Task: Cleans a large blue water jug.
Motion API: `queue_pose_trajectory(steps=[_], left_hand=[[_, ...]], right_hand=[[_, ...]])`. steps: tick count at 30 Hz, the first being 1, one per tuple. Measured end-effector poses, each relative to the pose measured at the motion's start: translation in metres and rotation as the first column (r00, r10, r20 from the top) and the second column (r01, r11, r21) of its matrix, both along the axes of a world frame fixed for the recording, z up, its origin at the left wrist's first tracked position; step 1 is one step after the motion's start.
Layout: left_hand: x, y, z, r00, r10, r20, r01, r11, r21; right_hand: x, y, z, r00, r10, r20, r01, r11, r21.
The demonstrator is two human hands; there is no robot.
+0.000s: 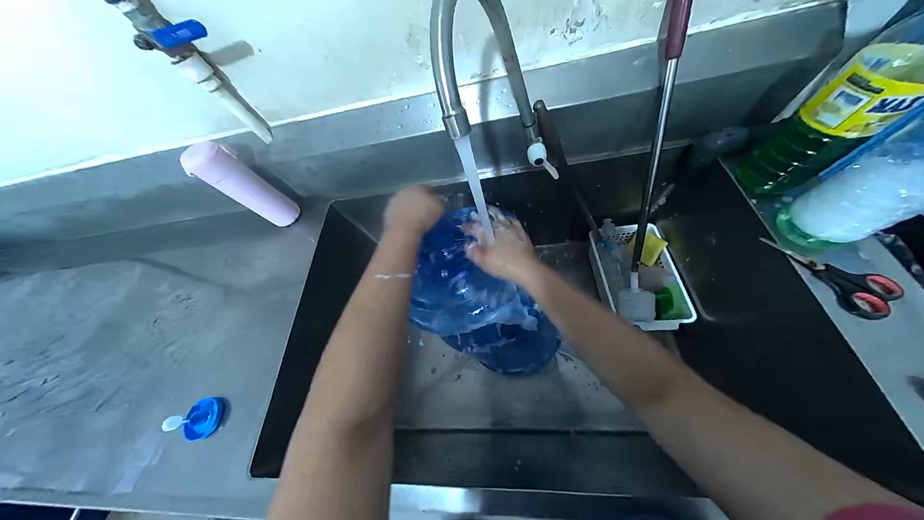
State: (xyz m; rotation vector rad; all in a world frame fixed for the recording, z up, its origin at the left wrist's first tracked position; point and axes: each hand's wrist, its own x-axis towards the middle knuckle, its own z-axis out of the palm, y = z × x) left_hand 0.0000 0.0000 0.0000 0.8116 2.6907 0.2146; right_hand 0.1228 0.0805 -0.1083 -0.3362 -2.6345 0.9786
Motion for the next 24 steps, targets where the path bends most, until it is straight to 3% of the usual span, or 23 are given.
queue_pose_trajectory(steps=[1, 2, 4, 6, 8, 10, 12, 14, 15, 16, 19, 21, 23, 24], left_hand=[[-0.012, -0.015, -0.003, 0.998, 0.059, -0.002, -0.059, 0.998, 0.002], [-0.022, -0.03, -0.007, 0.995, 0.105, 0.001, -0.105, 0.995, 0.0], [-0.034, -0.055, -0.011, 0.985, 0.172, 0.01, -0.172, 0.985, -0.027], [-0.02, -0.067, -0.004, 0.981, 0.187, 0.053, -0.186, 0.982, -0.03], [0.021, -0.064, 0.001, 0.998, -0.01, 0.063, 0.007, 0.999, 0.042], [0.073, -0.043, -0.01, 0.927, -0.375, -0.014, 0.375, 0.925, 0.055], [0.105, -0.01, -0.017, 0.815, -0.575, -0.074, 0.57, 0.818, -0.076], [0.113, 0.022, -0.006, 0.867, -0.496, -0.048, 0.478, 0.855, -0.201], [0.109, 0.036, 0.003, 0.916, -0.401, -0.028, 0.382, 0.891, -0.245], [0.104, 0.047, 0.01, 0.951, -0.31, -0.012, 0.294, 0.915, -0.278], [0.063, 0.057, 0.016, 0.988, -0.153, -0.031, 0.137, 0.944, -0.3], [0.031, 0.053, 0.018, 0.996, -0.066, -0.057, 0.041, 0.934, -0.355], [0.009, 0.04, 0.02, 0.996, 0.053, -0.069, -0.073, 0.938, -0.338], [0.007, 0.032, 0.019, 0.991, 0.118, -0.061, -0.131, 0.947, -0.294]], right_hand=[[0.016, -0.014, -0.041, 0.977, -0.076, -0.201, 0.067, 0.996, -0.052], [0.03, -0.026, -0.086, 0.941, -0.168, -0.293, 0.137, 0.983, -0.124], [0.06, -0.033, -0.165, 0.915, -0.379, -0.138, 0.318, 0.888, -0.332], [0.083, -0.013, -0.207, 0.88, -0.441, 0.179, 0.464, 0.713, -0.526], [0.08, 0.015, -0.191, 0.866, -0.371, 0.334, 0.49, 0.507, -0.709], [0.062, 0.055, -0.15, 0.926, -0.248, 0.284, 0.362, 0.376, -0.853], [0.03, 0.096, -0.121, 0.989, -0.111, 0.102, 0.139, 0.4, -0.906], [0.001, 0.111, -0.069, 0.992, 0.106, 0.074, -0.013, 0.654, -0.756], [-0.011, 0.106, -0.045, 0.977, 0.148, 0.153, -0.033, 0.814, -0.58], [-0.018, 0.091, -0.028, 0.97, 0.096, 0.222, -0.007, 0.929, -0.371], [-0.011, 0.043, 0.021, 0.956, -0.1, 0.277, 0.118, 0.992, -0.05], [0.011, 0.011, -0.001, 0.985, -0.171, -0.002, 0.171, 0.983, 0.061], [0.027, -0.016, -0.075, 0.871, -0.267, -0.413, 0.306, 0.952, 0.03], [0.038, -0.024, -0.117, 0.823, -0.37, -0.43, 0.375, 0.924, -0.078]])
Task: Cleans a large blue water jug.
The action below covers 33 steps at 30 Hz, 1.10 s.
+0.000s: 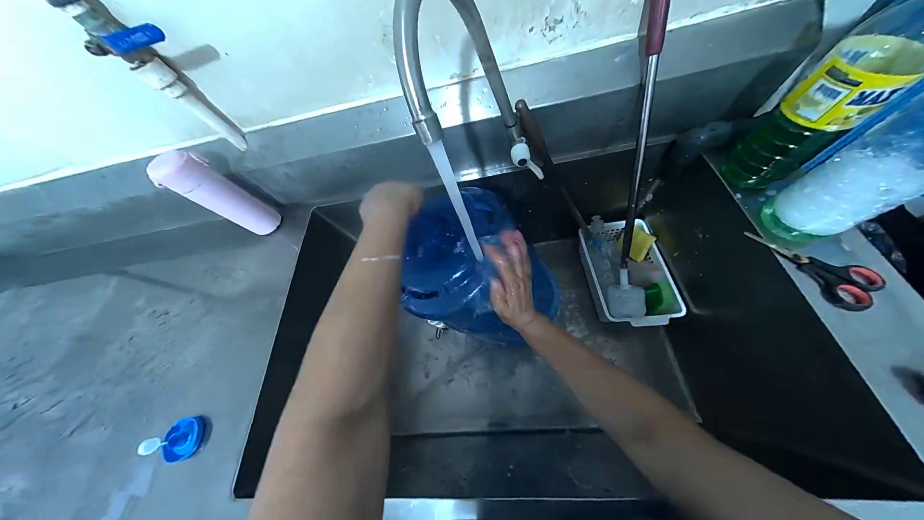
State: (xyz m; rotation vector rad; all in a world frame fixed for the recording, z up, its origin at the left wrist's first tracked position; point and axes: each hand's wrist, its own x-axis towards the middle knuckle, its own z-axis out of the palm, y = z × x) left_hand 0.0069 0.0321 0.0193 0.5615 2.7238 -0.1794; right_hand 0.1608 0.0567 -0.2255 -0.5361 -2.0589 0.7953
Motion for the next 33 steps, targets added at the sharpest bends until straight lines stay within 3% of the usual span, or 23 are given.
queue_pose_trajectory(steps=[1, 3, 5, 6, 7, 8, 11, 13, 14, 16, 17, 21, 23, 26, 29, 31, 33], left_hand=[[0.004, -0.007, 0.0, 0.999, 0.041, 0.002, -0.041, 0.997, 0.059], [0.023, -0.012, 0.001, 0.999, 0.035, -0.018, -0.031, 0.982, 0.185], [0.05, -0.004, -0.002, 0.997, -0.073, -0.008, 0.072, 0.959, 0.273], [0.062, 0.003, -0.01, 0.988, -0.155, 0.001, 0.148, 0.945, 0.291], [0.07, 0.011, -0.018, 0.973, -0.233, -0.005, 0.222, 0.922, 0.318], [0.076, 0.018, -0.024, 0.955, -0.297, -0.022, 0.285, 0.891, 0.353], [0.074, 0.027, -0.035, 0.931, -0.363, -0.03, 0.333, 0.817, 0.47], [0.062, 0.014, -0.044, 0.951, -0.308, 0.027, 0.219, 0.734, 0.642], [0.059, 0.003, -0.047, 0.961, -0.264, 0.08, 0.116, 0.652, 0.75], [0.056, -0.032, -0.062, 0.959, -0.237, 0.157, -0.003, 0.542, 0.84], [0.054, -0.057, -0.071, 0.963, -0.218, 0.161, -0.01, 0.564, 0.826], [0.007, -0.205, -0.098, 0.993, 0.052, -0.11, 0.006, 0.88, 0.475], [-0.027, -0.305, -0.11, 0.952, 0.197, -0.235, -0.107, 0.931, 0.348], [-0.047, -0.425, -0.114, 0.929, 0.321, -0.187, -0.299, 0.945, 0.133], [-0.047, -0.451, -0.118, 0.899, 0.411, -0.153, -0.379, 0.903, 0.202], [-0.044, -0.424, -0.113, 0.948, 0.278, -0.153, -0.217, 0.92, 0.326], [-0.027, -0.361, -0.091, 0.992, 0.043, -0.121, 0.017, 0.891, 0.454]], right_hand=[[0.011, -0.003, -0.034, 0.996, -0.089, 0.03, 0.094, 0.974, -0.206], [0.026, 0.01, -0.07, 0.989, -0.092, 0.114, 0.146, 0.7, -0.7], [0.035, 0.024, -0.059, 0.993, -0.101, 0.052, 0.091, 0.436, -0.895], [0.04, 0.032, -0.037, 0.992, -0.125, 0.025, 0.07, 0.373, -0.925], [0.042, 0.043, -0.01, 0.992, -0.127, -0.001, 0.049, 0.385, -0.921], [0.043, 0.059, 0.013, 0.995, -0.088, -0.036, 0.009, 0.46, -0.888], [0.037, 0.101, 0.07, 0.944, 0.328, -0.047, -0.283, 0.722, -0.631], [0.017, 0.088, 0.102, 0.83, 0.556, -0.039, -0.504, 0.719, -0.479], [0.003, 0.074, 0.11, 0.808, 0.588, -0.039, -0.536, 0.707, -0.461], [-0.012, 0.049, 0.107, 0.892, 0.451, -0.024, -0.405, 0.775, -0.485], [-0.015, 0.04, 0.102, 0.934, 0.357, 0.003, -0.309, 0.813, -0.493], [-0.013, 0.014, 0.097, 0.981, 0.18, 0.07, -0.124, 0.864, -0.488], [-0.011, 0.003, 0.1, 0.986, 0.159, 0.051, -0.112, 0.856, -0.504], [-0.002, 0.004, 0.132, 0.972, 0.226, 0.06, -0.164, 0.84, -0.517], [-0.017, 0.021, 0.181, 0.979, 0.197, 0.06, -0.164, 0.922, -0.349], [-0.034, 0.026, 0.217, 0.95, 0.219, 0.223, -0.123, 0.918, -0.377], [-0.045, 0.027, 0.245, 0.874, 0.355, 0.333, -0.121, 0.822, -0.557]])
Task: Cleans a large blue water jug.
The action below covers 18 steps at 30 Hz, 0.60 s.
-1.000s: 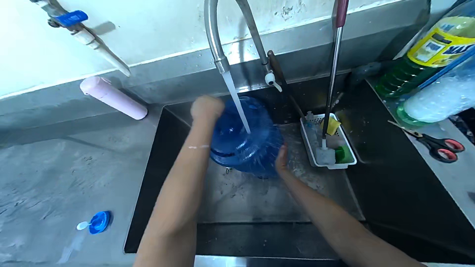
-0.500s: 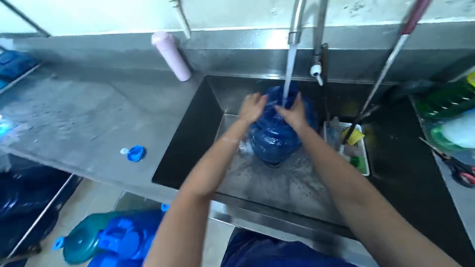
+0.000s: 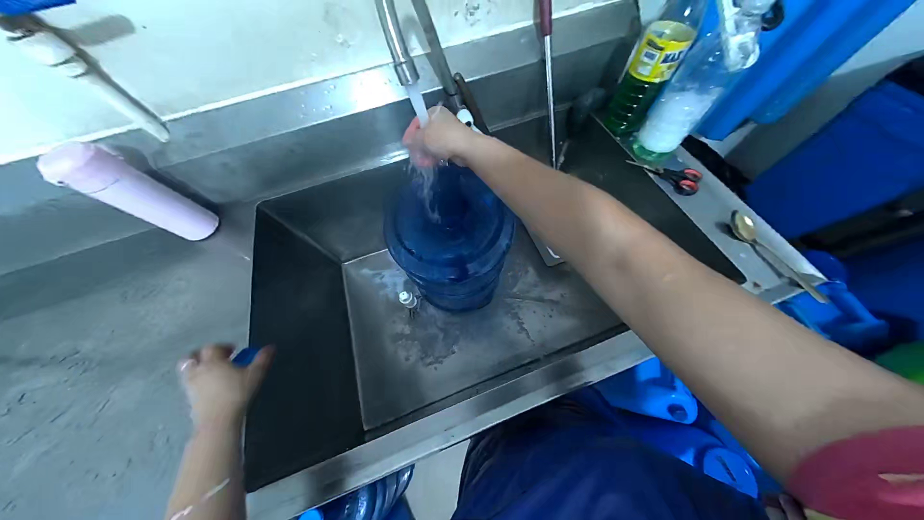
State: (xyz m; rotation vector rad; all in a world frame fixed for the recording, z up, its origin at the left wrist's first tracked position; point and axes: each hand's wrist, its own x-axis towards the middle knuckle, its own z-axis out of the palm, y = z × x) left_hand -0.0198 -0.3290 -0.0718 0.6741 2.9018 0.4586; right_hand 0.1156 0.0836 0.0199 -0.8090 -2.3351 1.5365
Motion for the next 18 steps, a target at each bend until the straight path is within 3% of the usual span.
queue_pose_trajectory(steps=[2, 3, 5, 7, 8, 10, 14, 16, 18], left_hand=[[0.032, 0.078, 0.024, 0.979, -0.204, 0.005, 0.203, 0.976, 0.081], [0.049, 0.115, 0.035, 0.955, -0.297, -0.007, 0.296, 0.949, 0.108], [0.076, 0.18, 0.054, 0.856, -0.506, -0.104, 0.517, 0.841, 0.16], [0.087, 0.236, 0.07, 0.699, -0.672, -0.244, 0.712, 0.685, 0.153], [0.087, 0.261, 0.077, 0.636, -0.716, -0.289, 0.765, 0.633, 0.116], [0.086, 0.304, 0.094, 0.619, -0.729, -0.293, 0.768, 0.639, 0.032], [0.083, 0.364, 0.103, 0.795, -0.587, -0.155, 0.579, 0.81, -0.097], [0.087, 0.373, 0.104, 0.82, -0.547, -0.169, 0.538, 0.837, -0.098], [0.087, 0.37, 0.107, 0.842, -0.5, -0.203, 0.503, 0.863, -0.041]], right_hand=[[0.012, -0.004, 0.022, 0.991, 0.13, 0.024, -0.125, 0.981, -0.15], [0.026, -0.004, 0.032, 0.982, 0.187, 0.007, -0.184, 0.973, -0.142], [0.059, 0.013, 0.041, 0.979, 0.204, -0.012, -0.203, 0.978, 0.043], [0.094, 0.054, 0.029, 0.995, 0.098, -0.004, -0.094, 0.961, 0.26], [0.112, 0.079, 0.01, 1.0, 0.016, 0.002, -0.016, 0.947, 0.32], [0.146, 0.133, -0.046, 0.989, -0.137, 0.056, 0.109, 0.931, 0.347], [0.195, 0.217, -0.202, 0.908, -0.303, 0.289, 0.229, 0.937, 0.263], [0.199, 0.239, -0.267, 0.862, -0.286, 0.419, 0.204, 0.952, 0.23], [0.197, 0.248, -0.303, 0.795, -0.19, 0.576, 0.076, 0.974, 0.215]])
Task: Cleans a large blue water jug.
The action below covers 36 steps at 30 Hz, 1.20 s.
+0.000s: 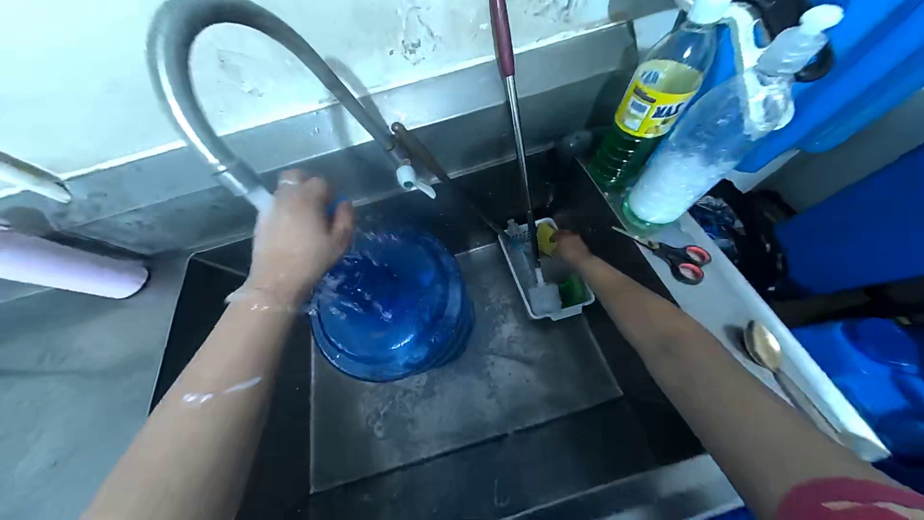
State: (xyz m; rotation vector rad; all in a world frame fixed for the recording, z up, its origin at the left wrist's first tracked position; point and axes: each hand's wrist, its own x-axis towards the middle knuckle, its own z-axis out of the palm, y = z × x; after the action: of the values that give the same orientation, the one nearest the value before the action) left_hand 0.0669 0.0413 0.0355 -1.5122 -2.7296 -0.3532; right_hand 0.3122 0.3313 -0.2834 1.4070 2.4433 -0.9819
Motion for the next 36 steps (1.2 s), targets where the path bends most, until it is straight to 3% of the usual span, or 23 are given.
queue_pose_trajectory(steps=[4, 6, 8, 11, 15, 17, 18, 20, 22, 24, 25, 27, 29, 31, 34, 36], left_hand=[[0.008, -0.027, 0.014, 0.91, 0.173, 0.378, -0.262, 0.944, 0.198], [0.038, -0.045, 0.003, 0.777, 0.051, 0.628, -0.294, 0.911, 0.289], [0.081, -0.06, -0.028, 0.621, -0.088, 0.779, -0.252, 0.918, 0.305], [0.127, -0.063, -0.077, 0.434, -0.162, 0.886, -0.23, 0.931, 0.283], [0.131, -0.059, -0.086, 0.159, -0.176, 0.972, -0.53, 0.815, 0.234], [0.128, -0.058, -0.085, 0.054, -0.246, 0.968, -0.64, 0.736, 0.222], [0.129, -0.057, -0.086, 0.03, -0.271, 0.962, -0.669, 0.709, 0.221], [0.131, -0.055, -0.09, 0.023, -0.291, 0.956, -0.704, 0.674, 0.222], [0.133, -0.046, -0.096, 0.027, -0.287, 0.958, -0.744, 0.634, 0.211], [0.139, -0.031, -0.103, 0.028, -0.294, 0.956, -0.785, 0.586, 0.203], [0.146, -0.024, -0.107, 0.048, -0.309, 0.95, -0.794, 0.565, 0.224], [0.166, -0.025, -0.111, 0.156, -0.34, 0.927, -0.8, 0.508, 0.32], [0.181, -0.048, -0.113, 0.222, -0.403, 0.888, -0.744, 0.518, 0.422], [0.18, -0.069, -0.108, 0.253, -0.396, 0.883, -0.73, 0.521, 0.443], [0.164, -0.089, -0.103, 0.25, -0.351, 0.902, -0.714, 0.563, 0.416], [0.166, -0.101, -0.109, 0.22, -0.361, 0.906, -0.728, 0.557, 0.399]], right_hand=[[-0.005, 0.008, -0.014, 0.958, 0.265, 0.113, -0.266, 0.964, -0.001], [-0.006, 0.016, -0.027, 0.92, 0.345, 0.186, -0.358, 0.933, 0.04], [-0.004, 0.025, -0.051, 0.915, 0.352, 0.197, -0.379, 0.917, 0.124], [-0.014, 0.035, -0.057, 0.91, 0.325, 0.259, -0.358, 0.929, 0.091], [-0.024, 0.022, -0.026, 0.901, 0.241, 0.36, -0.29, 0.953, 0.09], [-0.027, 0.015, 0.009, 0.976, 0.082, 0.202, -0.099, 0.992, 0.077], [-0.024, 0.013, 0.026, 0.999, -0.015, 0.036, 0.013, 0.999, 0.047], [-0.014, -0.001, 0.065, 0.919, -0.168, -0.356, 0.155, 0.986, -0.066], [-0.006, -0.042, 0.118, 0.727, -0.234, -0.645, 0.137, 0.971, -0.197], [-0.007, -0.121, 0.172, 0.558, -0.021, -0.83, -0.08, 0.994, -0.079], [-0.015, -0.164, 0.184, 0.488, 0.17, -0.856, -0.179, 0.979, 0.093], [-0.036, -0.222, 0.191, 0.478, 0.389, -0.788, -0.231, 0.921, 0.314], [-0.046, -0.24, 0.186, 0.531, 0.186, -0.826, -0.125, 0.982, 0.14], [-0.037, -0.282, 0.19, 0.517, -0.007, -0.856, 0.03, 0.999, 0.01], [-0.03, -0.342, 0.19, 0.423, 0.131, -0.897, 0.068, 0.982, 0.176], [-0.035, -0.336, 0.195, 0.493, 0.035, -0.869, 0.016, 0.999, 0.049]])
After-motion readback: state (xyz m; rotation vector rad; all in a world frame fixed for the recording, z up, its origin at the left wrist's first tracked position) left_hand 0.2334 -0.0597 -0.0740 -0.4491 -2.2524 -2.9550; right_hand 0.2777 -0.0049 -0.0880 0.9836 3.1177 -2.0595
